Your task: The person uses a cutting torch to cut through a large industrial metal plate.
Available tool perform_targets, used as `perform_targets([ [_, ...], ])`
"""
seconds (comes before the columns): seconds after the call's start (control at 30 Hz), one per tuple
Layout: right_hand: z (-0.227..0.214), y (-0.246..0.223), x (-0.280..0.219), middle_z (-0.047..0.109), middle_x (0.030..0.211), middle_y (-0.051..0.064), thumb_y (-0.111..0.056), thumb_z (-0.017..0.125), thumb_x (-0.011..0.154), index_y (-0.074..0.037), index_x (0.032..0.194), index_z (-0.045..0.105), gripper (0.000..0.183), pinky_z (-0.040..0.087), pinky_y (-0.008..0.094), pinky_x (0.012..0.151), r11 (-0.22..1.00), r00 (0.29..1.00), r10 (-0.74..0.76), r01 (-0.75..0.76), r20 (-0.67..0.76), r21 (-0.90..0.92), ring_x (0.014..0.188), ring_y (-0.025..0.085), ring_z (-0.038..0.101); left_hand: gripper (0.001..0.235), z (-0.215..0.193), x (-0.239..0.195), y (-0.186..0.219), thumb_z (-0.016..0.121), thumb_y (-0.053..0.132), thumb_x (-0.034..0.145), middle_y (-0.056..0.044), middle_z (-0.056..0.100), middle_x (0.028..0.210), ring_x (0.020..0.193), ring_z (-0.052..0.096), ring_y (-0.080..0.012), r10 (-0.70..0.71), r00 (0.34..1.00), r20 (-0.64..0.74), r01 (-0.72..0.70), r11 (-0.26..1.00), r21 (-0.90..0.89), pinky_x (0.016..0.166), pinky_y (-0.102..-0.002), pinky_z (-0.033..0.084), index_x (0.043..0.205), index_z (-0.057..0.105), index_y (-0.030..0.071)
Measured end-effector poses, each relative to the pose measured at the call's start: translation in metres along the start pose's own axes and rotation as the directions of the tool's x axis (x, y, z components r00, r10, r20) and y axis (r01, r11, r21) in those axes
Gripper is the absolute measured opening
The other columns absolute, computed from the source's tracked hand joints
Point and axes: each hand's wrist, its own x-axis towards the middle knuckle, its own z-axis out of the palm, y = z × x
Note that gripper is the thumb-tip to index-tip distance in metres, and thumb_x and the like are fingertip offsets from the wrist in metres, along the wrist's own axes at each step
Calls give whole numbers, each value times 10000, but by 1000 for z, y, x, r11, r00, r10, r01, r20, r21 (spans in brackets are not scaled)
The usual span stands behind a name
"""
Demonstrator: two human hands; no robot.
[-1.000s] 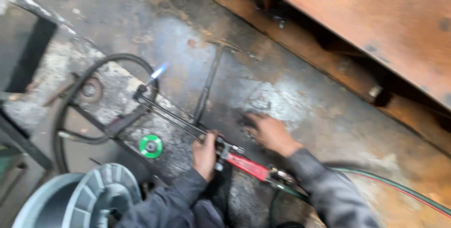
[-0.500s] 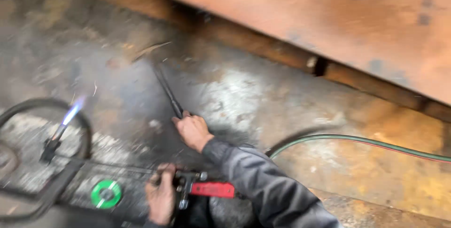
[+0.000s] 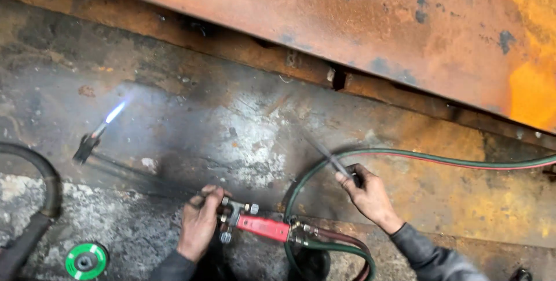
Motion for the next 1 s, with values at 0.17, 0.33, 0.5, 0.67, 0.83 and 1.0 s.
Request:
perform_targets([
  [0.17, 52, 44, 54, 519, 686, 160, -473, 631, 1041, 32, 877, 603, 532, 426, 407, 564, 963, 955, 71, 9, -286, 268, 663, 229, 491, 296, 11, 7, 1, 586, 258, 999, -13, 647, 674, 572, 573, -90, 35, 997, 69, -36, 999, 6, 461, -268, 433, 864, 737, 42],
  [0.33, 55, -25, 97, 584, 664, 48, -448, 606, 1009, -18, 863, 638, 456, 437, 332, 520, 776, 937, 225, -7, -268, 630, 587, 140, 537, 265, 7, 11, 5, 557, 259, 981, -24, 652, 661, 562, 595, -111, -74, 997, -25, 76, 994, 76, 448, -304, 455, 894, 724, 73],
  [0.5, 51, -27, 93, 549, 608, 16, -451, 591, 1019, -20, 814, 574, 478, 402, 319, 467, 837, 923, 216, -7, -318, 547, 518, 120, 506, 259, -3, 14, -25, 581, 232, 1005, -12, 669, 732, 627, 615, -97, 27, 999, 35, -25, 998, -49, 532, -287, 493, 899, 725, 44],
  [0.67, 51, -36, 79, 460, 586, -33, -444, 584, 1014, -90, 813, 573, 407, 278, 290, 399, 579, 949, 304, -116, -82, 807, 457, 90, 392, 263, -11, 14, -30, 578, 227, 989, -4, 709, 774, 680, 647, -81, 64, 997, 51, -65, 998, 21, 588, -274, 517, 885, 739, 47],
  [0.83, 46, -30, 106, 434, 559, -19, -440, 569, 1021, -95, 788, 510, 421, 301, 302, 365, 648, 940, 305, -89, -151, 756, 415, 109, 391, 289, -13, 20, -39, 591, 260, 1006, -21, 670, 707, 625, 595, -89, 56, 998, 14, -57, 996, 67, 534, -280, 478, 897, 753, 47],
  [1.0, 50, -19, 89, 453, 603, -24, -438, 586, 1055, -86, 776, 483, 461, 319, 291, 437, 661, 940, 205, 73, -273, 747, 498, 106, 416, 276, -11, 1, -17, 593, 270, 991, -5, 646, 688, 596, 579, -92, -29, 1000, 6, 29, 1000, 3, 478, -286, 463, 893, 737, 56],
])
